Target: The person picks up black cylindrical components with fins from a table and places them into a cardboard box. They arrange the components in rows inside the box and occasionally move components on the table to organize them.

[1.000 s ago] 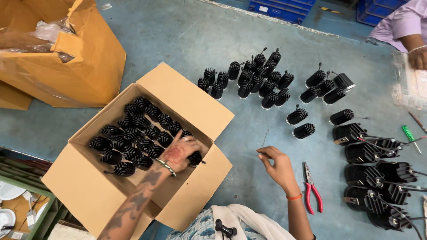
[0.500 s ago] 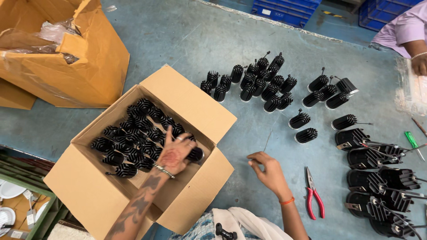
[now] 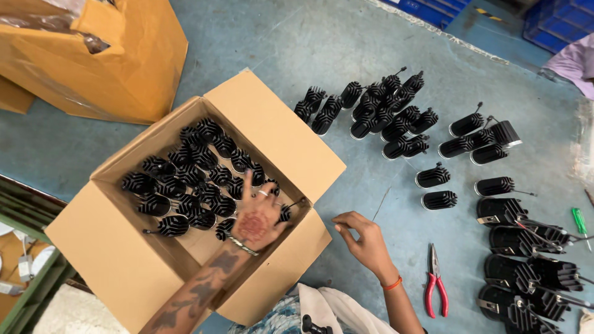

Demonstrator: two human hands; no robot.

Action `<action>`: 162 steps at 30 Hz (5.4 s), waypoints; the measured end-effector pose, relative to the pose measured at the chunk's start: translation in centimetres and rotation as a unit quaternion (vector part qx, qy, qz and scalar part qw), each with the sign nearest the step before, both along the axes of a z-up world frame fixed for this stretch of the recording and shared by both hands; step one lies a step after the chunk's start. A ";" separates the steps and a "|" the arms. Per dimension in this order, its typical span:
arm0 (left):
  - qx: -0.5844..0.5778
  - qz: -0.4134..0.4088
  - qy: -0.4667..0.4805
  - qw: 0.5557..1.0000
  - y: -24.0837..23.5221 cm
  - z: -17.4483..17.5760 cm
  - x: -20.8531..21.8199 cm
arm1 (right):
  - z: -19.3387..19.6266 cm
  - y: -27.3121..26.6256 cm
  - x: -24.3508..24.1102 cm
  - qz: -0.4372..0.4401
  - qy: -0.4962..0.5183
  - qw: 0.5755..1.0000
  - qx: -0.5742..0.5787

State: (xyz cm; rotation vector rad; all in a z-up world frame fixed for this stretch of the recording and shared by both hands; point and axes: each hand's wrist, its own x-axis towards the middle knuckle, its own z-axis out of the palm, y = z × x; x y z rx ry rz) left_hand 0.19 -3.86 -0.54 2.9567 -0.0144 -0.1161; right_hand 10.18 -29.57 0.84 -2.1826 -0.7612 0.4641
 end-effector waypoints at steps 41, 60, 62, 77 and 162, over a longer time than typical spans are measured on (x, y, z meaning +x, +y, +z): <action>-0.683 0.413 -0.292 0.527 -4.1 -2.8 -4.4 | 1.8 7.6 -2.0 0.247 -0.058 0.920 0.298; -0.539 0.289 -0.404 0.680 -6.4 3.5 -0.3 | -12.2 10.6 9.3 -0.047 -0.179 0.975 0.121; -0.477 0.263 -0.424 0.723 -6.2 4.5 0.2 | -10.9 6.3 6.2 -0.052 -0.126 0.986 0.099; -0.423 0.232 -0.469 0.740 -5.6 3.4 1.2 | -11.2 13.4 19.1 -0.145 -0.121 0.968 0.163; -0.370 0.252 -0.552 0.704 -4.2 -2.1 3.2 | -8.7 15.8 23.9 0.308 0.051 0.950 0.024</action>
